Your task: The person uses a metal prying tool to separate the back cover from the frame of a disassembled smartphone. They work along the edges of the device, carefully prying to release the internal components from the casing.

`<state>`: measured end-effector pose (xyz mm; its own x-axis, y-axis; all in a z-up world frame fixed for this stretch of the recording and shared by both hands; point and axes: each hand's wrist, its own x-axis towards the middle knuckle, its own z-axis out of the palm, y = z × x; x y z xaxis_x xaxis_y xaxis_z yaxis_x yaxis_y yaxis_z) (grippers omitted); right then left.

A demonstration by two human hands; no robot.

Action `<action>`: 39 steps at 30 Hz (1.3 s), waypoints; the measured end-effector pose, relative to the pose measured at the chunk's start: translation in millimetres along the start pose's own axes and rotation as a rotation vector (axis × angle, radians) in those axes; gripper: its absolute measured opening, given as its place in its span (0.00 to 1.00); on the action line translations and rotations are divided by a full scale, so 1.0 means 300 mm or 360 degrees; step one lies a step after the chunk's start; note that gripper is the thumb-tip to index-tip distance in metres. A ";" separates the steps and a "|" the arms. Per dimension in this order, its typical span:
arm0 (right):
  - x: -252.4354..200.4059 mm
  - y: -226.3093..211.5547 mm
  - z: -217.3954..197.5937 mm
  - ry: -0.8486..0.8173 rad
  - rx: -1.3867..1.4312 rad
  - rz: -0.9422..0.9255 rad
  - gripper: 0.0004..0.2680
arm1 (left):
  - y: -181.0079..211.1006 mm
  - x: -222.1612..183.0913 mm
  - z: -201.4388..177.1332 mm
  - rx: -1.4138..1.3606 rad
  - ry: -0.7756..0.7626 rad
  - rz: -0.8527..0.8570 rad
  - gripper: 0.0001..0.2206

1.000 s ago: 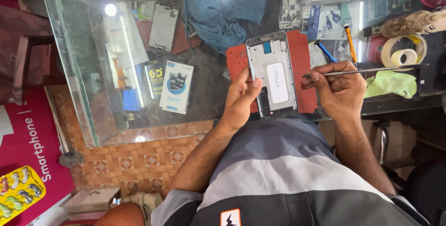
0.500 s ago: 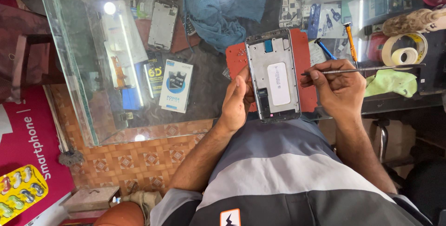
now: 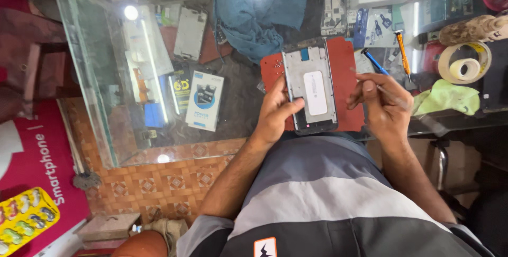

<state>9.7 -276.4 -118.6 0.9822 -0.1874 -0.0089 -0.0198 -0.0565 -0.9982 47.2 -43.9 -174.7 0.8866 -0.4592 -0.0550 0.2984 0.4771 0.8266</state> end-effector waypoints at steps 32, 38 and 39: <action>-0.095 -0.047 0.011 -0.0229 0.0387 -0.0059 0.14 | 0.169 -0.063 0.104 0.0198 -0.0342 -0.0016 0.23; -0.104 -0.052 0.003 -0.0312 0.0391 -0.0162 0.14 | 0.178 -0.081 0.106 0.0237 -0.0369 0.0055 0.22; -0.106 -0.053 0.004 -0.0321 0.0410 -0.0168 0.14 | 0.177 -0.082 0.106 0.0234 -0.0372 0.0062 0.22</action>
<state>-20.9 -268.5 -102.4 0.9940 0.0054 0.1095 0.1065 0.1894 -0.9761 30.0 -31.0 -111.7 0.7858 -0.6111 0.0952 0.1960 0.3920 0.8989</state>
